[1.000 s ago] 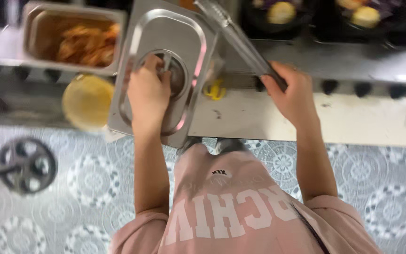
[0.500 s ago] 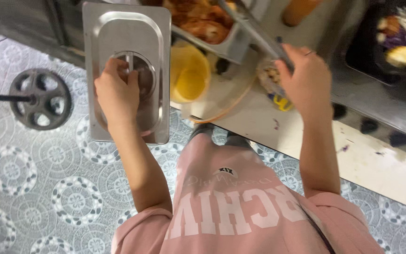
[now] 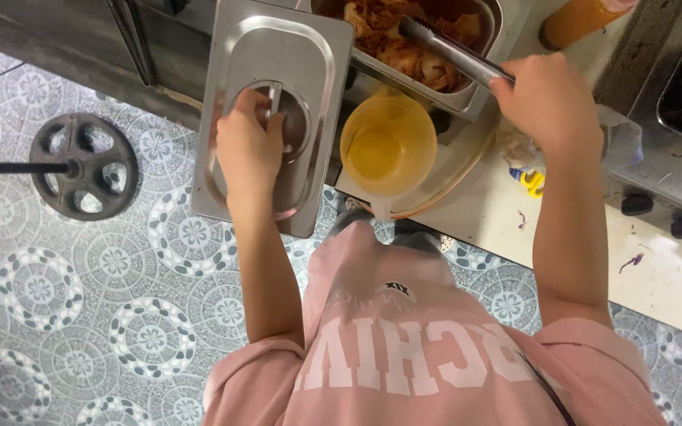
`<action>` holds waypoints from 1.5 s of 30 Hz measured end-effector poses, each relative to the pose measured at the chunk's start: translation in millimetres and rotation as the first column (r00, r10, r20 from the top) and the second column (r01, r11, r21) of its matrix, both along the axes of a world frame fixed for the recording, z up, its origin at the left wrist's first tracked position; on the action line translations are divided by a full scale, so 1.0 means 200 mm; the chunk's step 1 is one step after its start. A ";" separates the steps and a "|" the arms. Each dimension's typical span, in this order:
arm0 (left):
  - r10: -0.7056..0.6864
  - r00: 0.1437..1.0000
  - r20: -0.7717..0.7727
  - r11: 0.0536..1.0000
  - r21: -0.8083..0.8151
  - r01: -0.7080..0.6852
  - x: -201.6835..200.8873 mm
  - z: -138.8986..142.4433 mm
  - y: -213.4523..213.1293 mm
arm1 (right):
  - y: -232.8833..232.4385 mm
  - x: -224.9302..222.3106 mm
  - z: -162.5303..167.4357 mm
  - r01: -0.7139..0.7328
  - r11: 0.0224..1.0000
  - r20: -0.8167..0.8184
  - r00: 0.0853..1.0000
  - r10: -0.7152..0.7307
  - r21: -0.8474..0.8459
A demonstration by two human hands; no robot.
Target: The person places corn pieces and purple cabbage from a red basket into black bowls set on a stovetop, opens a small packaged item, then pulls enoki mushrooms from a bag and adds them into the bowls. They then hold a metal lid and use tongs to handle cooked food in a stainless tray.
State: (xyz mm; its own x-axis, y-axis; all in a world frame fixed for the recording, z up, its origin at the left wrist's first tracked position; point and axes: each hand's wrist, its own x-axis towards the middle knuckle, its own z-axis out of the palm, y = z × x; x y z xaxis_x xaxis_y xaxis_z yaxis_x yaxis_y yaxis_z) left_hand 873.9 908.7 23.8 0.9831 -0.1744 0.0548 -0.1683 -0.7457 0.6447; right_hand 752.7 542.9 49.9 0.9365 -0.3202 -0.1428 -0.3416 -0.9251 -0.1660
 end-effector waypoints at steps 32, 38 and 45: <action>-0.127 0.992 0.027 0.989 -0.069 0.129 0.19 -0.05 -0.04 | -0.02 -0.04 0.02 -0.066 0.997 0.195 0.978 0.072 -0.034; -0.143 0.990 -0.007 0.985 -0.101 0.141 0.15 -0.02 -0.08 | 0.03 -0.14 -0.01 -0.090 0.892 0.219 0.954 0.205 -0.443; -0.156 0.988 0.004 0.985 -0.077 0.156 0.13 -0.02 -0.11 | 0.05 -0.14 -0.07 -0.180 0.788 0.155 0.932 0.328 -0.588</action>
